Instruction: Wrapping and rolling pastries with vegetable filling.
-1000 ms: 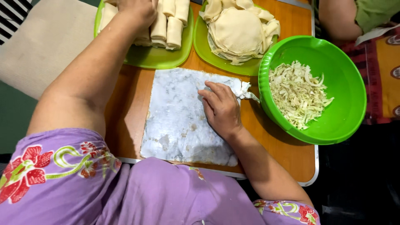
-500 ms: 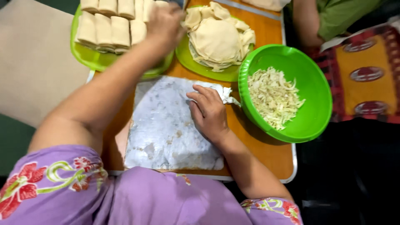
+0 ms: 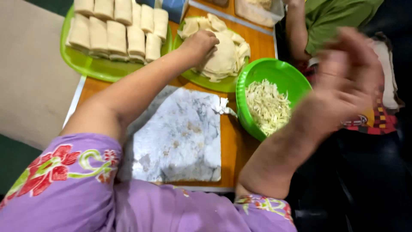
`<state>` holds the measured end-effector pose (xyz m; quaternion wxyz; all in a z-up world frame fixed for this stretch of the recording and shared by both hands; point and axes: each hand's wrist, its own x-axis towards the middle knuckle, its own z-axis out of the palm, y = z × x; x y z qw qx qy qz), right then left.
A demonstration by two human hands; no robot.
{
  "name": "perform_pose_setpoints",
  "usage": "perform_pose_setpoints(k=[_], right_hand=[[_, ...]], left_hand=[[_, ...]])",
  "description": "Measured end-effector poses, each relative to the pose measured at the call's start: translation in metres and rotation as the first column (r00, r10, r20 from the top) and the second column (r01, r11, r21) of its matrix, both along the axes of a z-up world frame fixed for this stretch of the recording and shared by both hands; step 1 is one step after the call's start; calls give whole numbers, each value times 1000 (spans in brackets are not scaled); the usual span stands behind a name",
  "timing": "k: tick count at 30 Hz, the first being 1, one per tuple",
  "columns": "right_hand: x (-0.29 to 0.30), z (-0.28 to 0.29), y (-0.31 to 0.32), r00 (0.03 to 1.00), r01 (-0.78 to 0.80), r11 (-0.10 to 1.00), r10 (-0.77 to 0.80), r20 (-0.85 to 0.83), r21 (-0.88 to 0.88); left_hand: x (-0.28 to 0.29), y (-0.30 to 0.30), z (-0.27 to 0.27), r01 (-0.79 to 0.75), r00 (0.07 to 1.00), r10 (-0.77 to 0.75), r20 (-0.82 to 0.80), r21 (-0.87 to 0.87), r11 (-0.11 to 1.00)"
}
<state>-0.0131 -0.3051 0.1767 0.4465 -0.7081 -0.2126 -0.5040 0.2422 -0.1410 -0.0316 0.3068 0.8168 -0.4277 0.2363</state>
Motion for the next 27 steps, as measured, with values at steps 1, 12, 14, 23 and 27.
perform_pose_setpoints(k=[1,12,14,23,27], right_hand=[[-8,11,-2,997,31,994,-38,60,107],[22,-25,-26,975,209,975,-202,-96,74],[34,-31,-25,939,195,980,-175,-297,40],[24,-21,-23,896,237,963,-267,-354,-126],[21,-20,-22,905,229,966,-258,-339,-124]], left_hand=[[9,-2,2,-50,998,50,-33,1,999],[98,-15,-26,-344,831,403,-384,216,914],[113,-20,-31,-379,827,408,-386,153,913],[116,-24,-25,-470,738,499,-454,185,863],[108,-20,-17,-484,742,513,-432,186,855]])
